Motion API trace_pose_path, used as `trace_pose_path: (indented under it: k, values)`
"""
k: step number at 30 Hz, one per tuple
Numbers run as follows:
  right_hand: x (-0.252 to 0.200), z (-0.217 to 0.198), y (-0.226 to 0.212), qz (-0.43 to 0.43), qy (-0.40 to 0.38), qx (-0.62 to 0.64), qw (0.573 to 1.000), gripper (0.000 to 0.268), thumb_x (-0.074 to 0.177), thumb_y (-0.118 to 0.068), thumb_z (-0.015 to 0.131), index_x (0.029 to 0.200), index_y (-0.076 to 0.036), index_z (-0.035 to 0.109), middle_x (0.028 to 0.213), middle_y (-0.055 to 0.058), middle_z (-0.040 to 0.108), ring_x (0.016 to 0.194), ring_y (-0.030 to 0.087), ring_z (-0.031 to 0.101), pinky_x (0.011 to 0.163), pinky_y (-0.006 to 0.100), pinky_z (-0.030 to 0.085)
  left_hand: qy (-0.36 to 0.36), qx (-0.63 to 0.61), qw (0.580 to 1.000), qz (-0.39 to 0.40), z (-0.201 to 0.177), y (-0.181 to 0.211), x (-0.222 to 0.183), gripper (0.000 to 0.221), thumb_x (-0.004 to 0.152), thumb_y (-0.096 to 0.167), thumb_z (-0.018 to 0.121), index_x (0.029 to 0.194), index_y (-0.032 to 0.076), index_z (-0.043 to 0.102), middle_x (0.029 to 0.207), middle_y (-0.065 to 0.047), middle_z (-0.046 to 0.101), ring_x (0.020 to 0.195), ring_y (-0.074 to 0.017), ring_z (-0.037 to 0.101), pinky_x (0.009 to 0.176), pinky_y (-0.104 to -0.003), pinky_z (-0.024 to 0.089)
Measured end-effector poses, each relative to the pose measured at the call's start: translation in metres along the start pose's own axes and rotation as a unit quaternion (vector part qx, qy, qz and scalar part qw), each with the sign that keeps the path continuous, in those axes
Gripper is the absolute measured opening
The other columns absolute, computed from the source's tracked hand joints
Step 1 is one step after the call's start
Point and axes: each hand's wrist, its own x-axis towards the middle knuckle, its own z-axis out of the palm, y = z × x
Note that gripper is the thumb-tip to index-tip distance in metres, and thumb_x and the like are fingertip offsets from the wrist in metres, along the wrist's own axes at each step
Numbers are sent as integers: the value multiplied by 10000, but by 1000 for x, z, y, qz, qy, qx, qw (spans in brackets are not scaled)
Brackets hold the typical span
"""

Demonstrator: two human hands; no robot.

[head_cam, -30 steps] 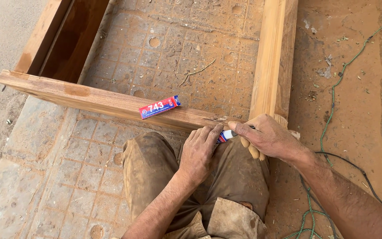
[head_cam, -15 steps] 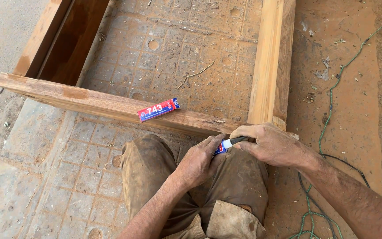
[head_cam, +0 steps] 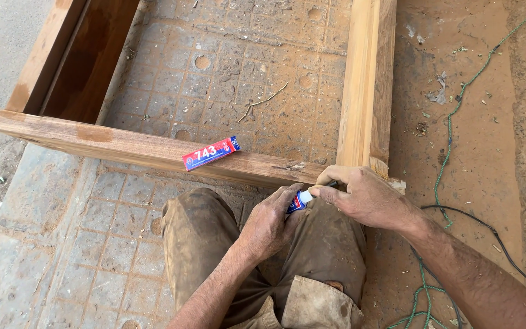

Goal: The person sits on the ground beside a wooden frame and squeezes glue from a small bottle into holes and gaps in the frame, pressing filler into the openings by hand. They then pick up an angle grinder and sand the frame's rails and corners.

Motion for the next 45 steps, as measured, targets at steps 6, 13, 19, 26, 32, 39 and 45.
trace_pose_path:
  k: [6, 13, 19, 26, 32, 39, 45]
  values:
    - [-7, -12, 4, 6, 60, 16, 998, 240, 904, -295, 706, 1005, -91, 782, 829, 24, 792, 678, 120, 688, 638, 325, 570, 17, -8, 1000, 9, 9, -16, -6, 493, 924, 147, 710, 1357, -3, 527, 1198, -207, 683, 1091, -385, 692, 879, -451, 573]
    - [2, -18, 64, 32, 166, 73, 983, 201, 914, -234, 746, 1007, -61, 788, 814, 38, 783, 712, 96, 695, 625, 293, 561, 30, -42, 999, -7, 7, -15, -9, 455, 943, 165, 714, 1339, 17, 543, 1166, -214, 710, 1054, -366, 722, 859, -432, 592]
    - [33, -12, 151, 107, 256, 113, 954, 185, 919, -175, 733, 1057, -51, 746, 864, 41, 759, 730, 97, 664, 630, 292, 521, 26, -65, 994, -81, 4, -13, -11, 459, 919, 195, 744, 1327, 63, 578, 878, -168, 728, 696, -278, 714, 658, -393, 563]
    - [60, -8, 237, 200, 316, -9, 928, 167, 880, -202, 776, 998, -84, 776, 793, 83, 739, 727, 186, 679, 683, 375, 518, 58, -27, 989, -130, -1, -25, -17, 469, 869, 208, 777, 1278, 80, 588, 922, -136, 767, 599, -240, 681, 583, -377, 550]
    - [75, 0, 246, 232, 278, -61, 930, 215, 872, -252, 772, 1032, -108, 764, 831, 120, 745, 782, 272, 715, 752, 435, 546, 75, -21, 989, -124, 4, -50, -30, 461, 874, 204, 780, 1257, 40, 584, 1059, -169, 774, 1045, -269, 764, 742, -373, 611]
    - [52, 5, 235, 252, 352, -3, 902, 411, 941, -342, 777, 1218, -71, 638, 894, 96, 740, 765, 208, 696, 675, 388, 543, 80, -24, 985, -148, 7, -56, -30, 460, 861, 198, 784, 1244, 26, 595, 1087, -170, 772, 1088, -275, 755, 855, -388, 593]
    - [12, 39, 248, 218, 354, 9, 909, 191, 987, -256, 721, 1039, -78, 768, 951, 43, 759, 804, 149, 696, 702, 336, 552, 68, -19, 985, -156, 11, -65, -29, 474, 852, 213, 796, 1241, 31, 595, 1058, -157, 774, 1044, -268, 765, 850, -388, 596]
